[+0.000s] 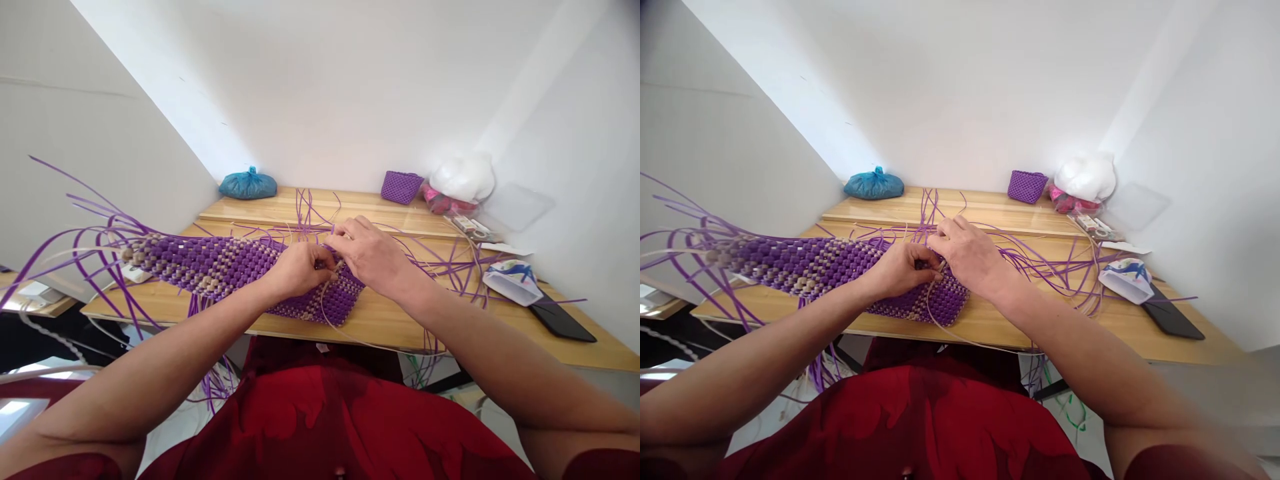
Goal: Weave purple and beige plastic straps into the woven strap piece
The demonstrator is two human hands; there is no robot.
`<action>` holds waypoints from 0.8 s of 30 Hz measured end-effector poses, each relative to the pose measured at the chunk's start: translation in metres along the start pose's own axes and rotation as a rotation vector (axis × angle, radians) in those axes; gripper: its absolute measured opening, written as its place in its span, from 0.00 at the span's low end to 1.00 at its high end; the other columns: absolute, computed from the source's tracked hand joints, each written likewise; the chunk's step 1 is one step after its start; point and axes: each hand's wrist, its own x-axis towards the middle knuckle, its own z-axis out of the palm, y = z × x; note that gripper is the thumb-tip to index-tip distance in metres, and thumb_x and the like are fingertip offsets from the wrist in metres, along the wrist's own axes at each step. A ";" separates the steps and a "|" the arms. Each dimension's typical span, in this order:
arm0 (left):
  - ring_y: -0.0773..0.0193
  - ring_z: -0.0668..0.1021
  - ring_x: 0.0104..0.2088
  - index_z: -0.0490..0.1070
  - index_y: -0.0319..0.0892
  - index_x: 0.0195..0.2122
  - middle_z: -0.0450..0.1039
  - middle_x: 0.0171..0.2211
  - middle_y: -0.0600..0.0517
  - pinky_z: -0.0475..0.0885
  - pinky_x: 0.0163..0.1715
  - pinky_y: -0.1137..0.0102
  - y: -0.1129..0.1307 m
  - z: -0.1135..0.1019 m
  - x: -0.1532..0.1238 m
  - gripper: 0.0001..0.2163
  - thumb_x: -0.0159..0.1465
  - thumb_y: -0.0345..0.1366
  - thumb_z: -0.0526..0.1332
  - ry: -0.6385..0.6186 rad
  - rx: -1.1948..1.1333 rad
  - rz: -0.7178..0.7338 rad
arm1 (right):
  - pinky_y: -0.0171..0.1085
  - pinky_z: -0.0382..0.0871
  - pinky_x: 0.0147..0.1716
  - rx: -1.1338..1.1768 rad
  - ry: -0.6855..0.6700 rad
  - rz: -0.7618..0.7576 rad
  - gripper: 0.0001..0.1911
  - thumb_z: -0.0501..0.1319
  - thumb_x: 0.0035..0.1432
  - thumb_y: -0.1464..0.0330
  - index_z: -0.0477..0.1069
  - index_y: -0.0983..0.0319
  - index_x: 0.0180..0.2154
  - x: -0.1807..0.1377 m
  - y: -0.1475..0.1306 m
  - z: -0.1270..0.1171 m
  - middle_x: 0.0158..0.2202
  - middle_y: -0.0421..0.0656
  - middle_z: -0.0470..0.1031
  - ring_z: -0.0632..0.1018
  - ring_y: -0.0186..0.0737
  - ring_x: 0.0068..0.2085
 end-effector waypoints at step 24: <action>0.61 0.77 0.32 0.81 0.43 0.34 0.79 0.28 0.54 0.70 0.34 0.71 -0.003 -0.001 0.002 0.07 0.55 0.38 0.66 -0.008 0.007 -0.003 | 0.34 0.59 0.32 0.463 0.002 0.338 0.07 0.62 0.60 0.72 0.79 0.60 0.38 -0.006 -0.015 -0.010 0.31 0.40 0.79 0.73 0.34 0.31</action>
